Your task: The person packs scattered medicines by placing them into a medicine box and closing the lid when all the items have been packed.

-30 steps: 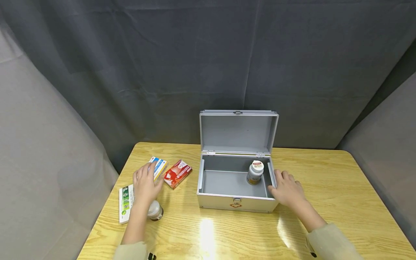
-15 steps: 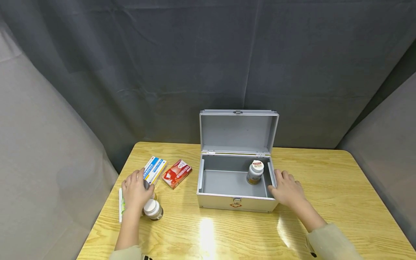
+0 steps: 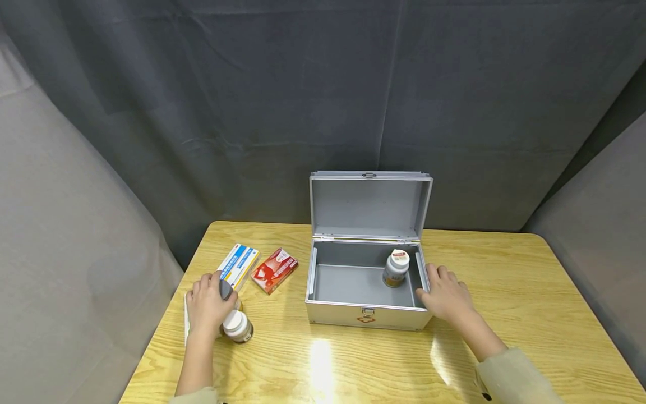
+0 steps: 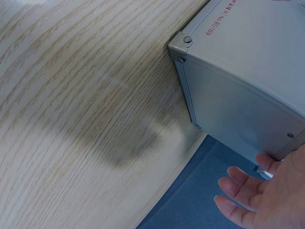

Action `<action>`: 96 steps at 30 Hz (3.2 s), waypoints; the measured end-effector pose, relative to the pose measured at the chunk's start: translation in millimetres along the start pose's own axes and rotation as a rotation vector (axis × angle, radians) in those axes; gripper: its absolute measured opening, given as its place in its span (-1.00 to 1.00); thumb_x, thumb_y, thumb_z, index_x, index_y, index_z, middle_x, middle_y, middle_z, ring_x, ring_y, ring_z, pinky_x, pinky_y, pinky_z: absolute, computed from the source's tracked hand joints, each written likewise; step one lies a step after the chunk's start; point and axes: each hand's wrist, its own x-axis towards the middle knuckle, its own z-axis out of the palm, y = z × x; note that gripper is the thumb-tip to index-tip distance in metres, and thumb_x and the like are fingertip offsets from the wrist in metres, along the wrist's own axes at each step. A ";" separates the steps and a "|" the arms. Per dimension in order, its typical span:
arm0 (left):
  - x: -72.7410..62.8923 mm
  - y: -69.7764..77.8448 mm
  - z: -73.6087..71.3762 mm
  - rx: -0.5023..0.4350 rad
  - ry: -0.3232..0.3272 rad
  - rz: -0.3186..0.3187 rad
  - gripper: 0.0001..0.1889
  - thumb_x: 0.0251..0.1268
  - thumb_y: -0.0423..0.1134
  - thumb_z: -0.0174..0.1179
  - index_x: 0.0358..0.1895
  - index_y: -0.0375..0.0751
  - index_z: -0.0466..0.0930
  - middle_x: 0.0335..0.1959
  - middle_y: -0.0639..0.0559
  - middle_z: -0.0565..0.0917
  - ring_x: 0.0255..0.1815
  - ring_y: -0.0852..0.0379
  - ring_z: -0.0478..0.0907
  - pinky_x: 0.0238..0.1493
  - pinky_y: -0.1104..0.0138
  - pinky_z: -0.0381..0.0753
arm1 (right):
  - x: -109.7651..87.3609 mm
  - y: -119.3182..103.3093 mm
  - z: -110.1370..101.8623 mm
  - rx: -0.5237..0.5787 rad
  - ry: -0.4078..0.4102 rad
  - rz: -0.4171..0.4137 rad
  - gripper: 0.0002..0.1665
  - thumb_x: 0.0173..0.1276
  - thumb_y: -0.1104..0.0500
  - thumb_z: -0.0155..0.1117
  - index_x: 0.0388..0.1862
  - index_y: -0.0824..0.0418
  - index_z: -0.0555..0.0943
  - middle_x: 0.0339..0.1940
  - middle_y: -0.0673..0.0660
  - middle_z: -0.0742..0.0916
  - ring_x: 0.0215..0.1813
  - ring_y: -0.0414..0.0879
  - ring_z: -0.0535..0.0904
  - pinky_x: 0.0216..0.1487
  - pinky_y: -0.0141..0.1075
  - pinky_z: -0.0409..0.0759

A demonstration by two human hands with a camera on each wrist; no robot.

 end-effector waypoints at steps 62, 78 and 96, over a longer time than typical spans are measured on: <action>17.3 54.4 -27.6 -0.176 0.079 0.126 -0.53 -0.01 -0.18 0.25 0.00 -0.35 0.47 -0.08 -0.26 0.43 -0.07 -0.19 0.31 -0.11 -0.01 0.35 | -1.5 -2.8 -0.4 0.024 0.013 0.020 -0.29 0.19 -0.03 0.06 0.20 0.36 0.18 -0.02 0.42 0.42 -0.03 0.30 0.37 -0.19 0.20 0.37; 30.8 106.8 -50.1 -0.228 0.096 0.265 -0.55 0.00 -0.16 0.22 0.01 -0.26 0.48 -0.05 -0.18 0.44 -0.04 -0.14 0.30 -0.09 -0.02 0.36 | -1.1 -1.7 -1.1 0.021 0.001 0.015 -0.29 0.20 -0.04 0.04 0.20 0.37 0.16 -0.01 0.44 0.40 -0.02 0.32 0.36 -0.18 0.21 0.36; 42.5 166.8 -51.8 -0.274 0.156 0.459 -0.57 -0.07 -0.20 0.22 -0.04 -0.25 0.51 -0.12 -0.10 0.47 -0.15 -0.05 0.33 -0.11 0.12 0.39 | 0.5 1.2 2.4 0.023 -0.001 0.016 -0.27 0.21 -0.04 0.04 0.22 0.37 0.14 0.02 0.44 0.39 0.01 0.34 0.35 -0.14 0.23 0.34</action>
